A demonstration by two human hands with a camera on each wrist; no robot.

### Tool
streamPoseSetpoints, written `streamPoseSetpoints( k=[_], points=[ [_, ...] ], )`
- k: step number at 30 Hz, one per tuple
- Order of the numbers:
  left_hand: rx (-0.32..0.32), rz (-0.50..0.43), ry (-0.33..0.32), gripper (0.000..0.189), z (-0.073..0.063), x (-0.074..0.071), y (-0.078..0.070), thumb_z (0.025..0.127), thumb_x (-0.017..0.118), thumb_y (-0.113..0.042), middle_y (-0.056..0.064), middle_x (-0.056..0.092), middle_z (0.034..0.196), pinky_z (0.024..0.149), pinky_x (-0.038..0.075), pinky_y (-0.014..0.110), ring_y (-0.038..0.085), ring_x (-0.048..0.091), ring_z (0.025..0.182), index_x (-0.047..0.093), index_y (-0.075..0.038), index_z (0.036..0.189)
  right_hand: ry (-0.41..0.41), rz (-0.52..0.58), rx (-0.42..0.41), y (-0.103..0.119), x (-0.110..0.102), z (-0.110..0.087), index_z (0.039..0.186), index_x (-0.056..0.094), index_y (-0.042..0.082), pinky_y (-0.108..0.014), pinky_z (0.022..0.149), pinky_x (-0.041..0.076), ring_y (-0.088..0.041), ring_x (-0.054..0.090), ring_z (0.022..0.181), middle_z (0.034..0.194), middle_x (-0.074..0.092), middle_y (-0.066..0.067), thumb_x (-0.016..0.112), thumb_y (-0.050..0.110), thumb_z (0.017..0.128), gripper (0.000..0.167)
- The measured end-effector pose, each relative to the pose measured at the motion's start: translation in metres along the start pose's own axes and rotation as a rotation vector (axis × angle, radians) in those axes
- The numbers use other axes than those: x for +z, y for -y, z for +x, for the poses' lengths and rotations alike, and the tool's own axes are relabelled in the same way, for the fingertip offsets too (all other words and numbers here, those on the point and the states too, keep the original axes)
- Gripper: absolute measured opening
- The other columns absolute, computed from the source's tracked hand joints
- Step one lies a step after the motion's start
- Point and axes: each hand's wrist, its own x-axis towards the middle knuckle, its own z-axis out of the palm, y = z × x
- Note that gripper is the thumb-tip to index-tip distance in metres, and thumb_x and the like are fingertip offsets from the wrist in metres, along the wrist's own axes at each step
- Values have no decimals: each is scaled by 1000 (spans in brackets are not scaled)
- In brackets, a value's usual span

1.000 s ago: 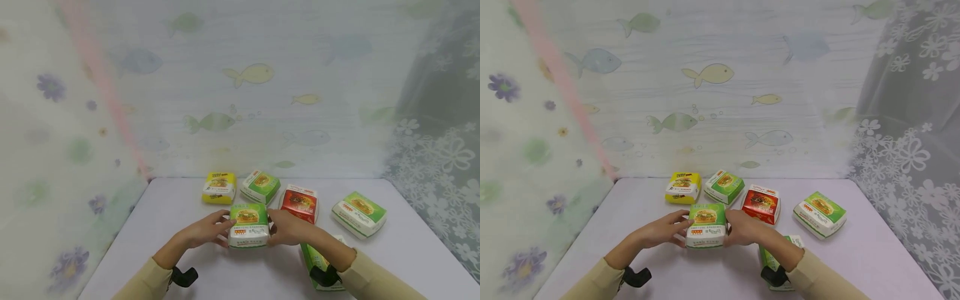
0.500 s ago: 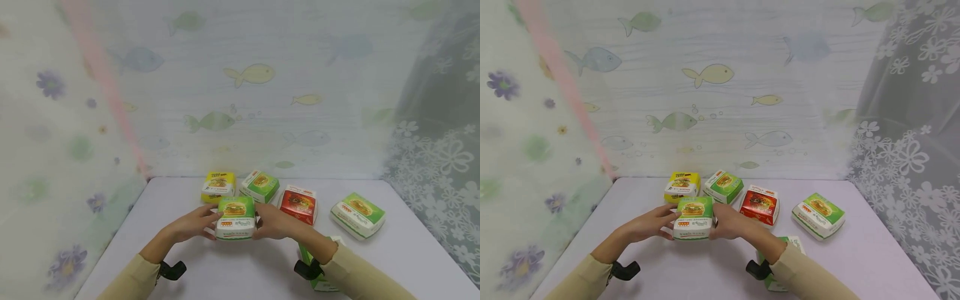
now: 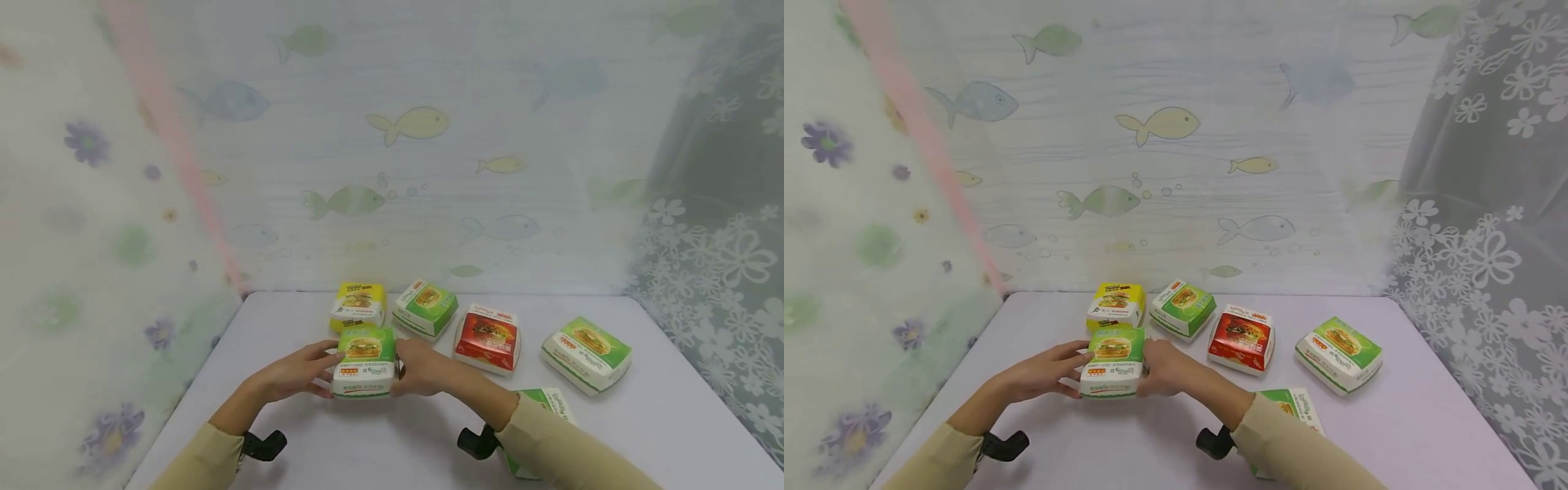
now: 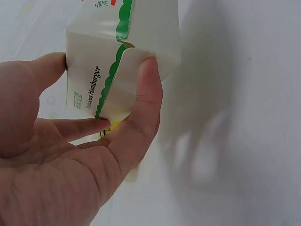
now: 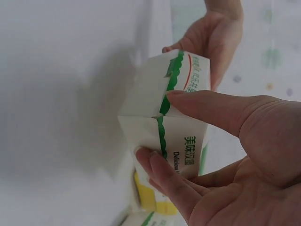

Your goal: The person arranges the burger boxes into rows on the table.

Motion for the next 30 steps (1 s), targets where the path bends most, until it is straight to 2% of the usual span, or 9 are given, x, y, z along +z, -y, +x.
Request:
streamPoseSetpoints(
  k=[10,14,19,25,30],
  points=[
    [-36,50,-42,80,-5,-14,7,103,57,-48,16,61,130,86,59,45,27,64,108,24,-3,160,-7,-7,0,5,18,15,127,56,2,-34,84,48,-17,49,95,107,58,-2,86,12,80,57],
    [-47,54,-35,79,-11,-17,14,105,56,-46,15,63,126,84,59,45,27,65,105,23,0,160,-11,-23,43,10,30,20,127,54,0,-32,84,48,-16,49,95,105,55,-3,90,22,79,64],
    [-47,42,-9,78,-17,-22,24,106,54,-45,15,65,123,84,59,45,27,65,105,21,2,159,-61,-31,107,18,48,23,131,51,-6,-33,81,50,-16,50,92,108,53,-7,93,33,75,80],
    [-42,29,11,77,-18,-28,30,107,52,-43,16,64,124,85,59,46,28,65,106,18,3,160,-118,-37,147,21,63,31,137,46,-10,-35,80,52,-18,53,90,111,55,-10,94,35,73,91],
    [-53,37,1,79,-17,-30,33,107,53,-43,17,62,127,86,58,47,28,65,106,17,3,160,-161,-54,165,19,74,36,141,42,-13,-37,81,54,-20,56,91,116,55,-15,94,33,74,96]
  ],
)
